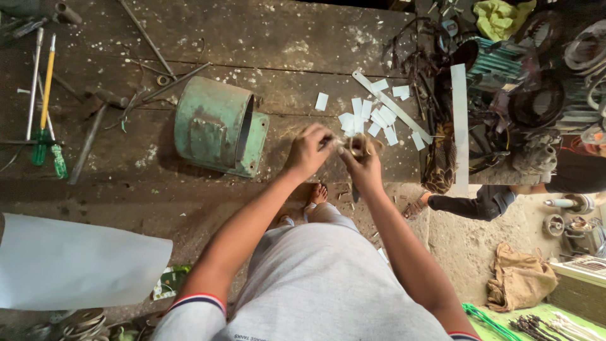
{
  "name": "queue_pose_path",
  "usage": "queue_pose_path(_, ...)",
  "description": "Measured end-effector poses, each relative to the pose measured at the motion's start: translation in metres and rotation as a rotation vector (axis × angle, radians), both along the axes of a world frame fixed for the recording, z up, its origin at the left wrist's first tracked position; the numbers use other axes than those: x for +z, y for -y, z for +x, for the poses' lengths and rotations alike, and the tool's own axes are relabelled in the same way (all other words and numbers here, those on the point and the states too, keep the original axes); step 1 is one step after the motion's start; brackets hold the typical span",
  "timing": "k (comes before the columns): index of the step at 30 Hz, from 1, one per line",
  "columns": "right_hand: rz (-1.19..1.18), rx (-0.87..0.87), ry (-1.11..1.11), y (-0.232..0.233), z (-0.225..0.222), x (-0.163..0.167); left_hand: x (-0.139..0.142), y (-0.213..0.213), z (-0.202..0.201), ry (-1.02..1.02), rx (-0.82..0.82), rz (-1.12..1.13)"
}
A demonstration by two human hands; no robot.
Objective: The person cuts small white rectangular pieces from a strip using scissors and inserts them one by one into slots on the inner surface of a green cylindrical metal housing. The person repeatedly picks up pieces, cuts them, and places them inside the housing.
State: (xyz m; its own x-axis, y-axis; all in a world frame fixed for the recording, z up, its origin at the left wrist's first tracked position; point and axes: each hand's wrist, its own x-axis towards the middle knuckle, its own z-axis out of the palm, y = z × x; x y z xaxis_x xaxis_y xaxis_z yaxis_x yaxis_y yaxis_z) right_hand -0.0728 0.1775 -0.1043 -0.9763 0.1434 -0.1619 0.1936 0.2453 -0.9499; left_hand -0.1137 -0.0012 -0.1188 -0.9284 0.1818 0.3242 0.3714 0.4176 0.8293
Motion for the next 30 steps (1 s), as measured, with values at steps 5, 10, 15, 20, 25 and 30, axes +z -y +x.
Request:
queue_pose_path(5,0.508,0.059,-0.007,0.005,-0.017,-0.018,-0.022,-0.01,-0.008,-0.519,0.018,-0.779)
queue_pose_path(10,0.726,0.233,-0.155,0.007,-0.022,-0.036,-0.042,-0.008,0.036,-0.282,-0.093,-0.725)
queue_pose_path(15,0.974,0.388,-0.037,0.013,-0.012,-0.044,-0.046,-0.01,0.056,-0.162,-0.012,-0.848)
queue_pose_path(20,0.927,0.495,-0.031,0.01,-0.022,-0.035,-0.048,-0.012,0.057,-0.137,-0.01,-0.795)
queue_pose_path(25,0.884,0.569,-0.067,0.003,-0.024,-0.028,-0.051,-0.014,0.061,-0.106,0.082,-0.754)
queue_pose_path(30,1.122,0.582,-0.226,0.004,-0.028,-0.032,-0.05,-0.019,0.057,0.003,0.043,-0.737)
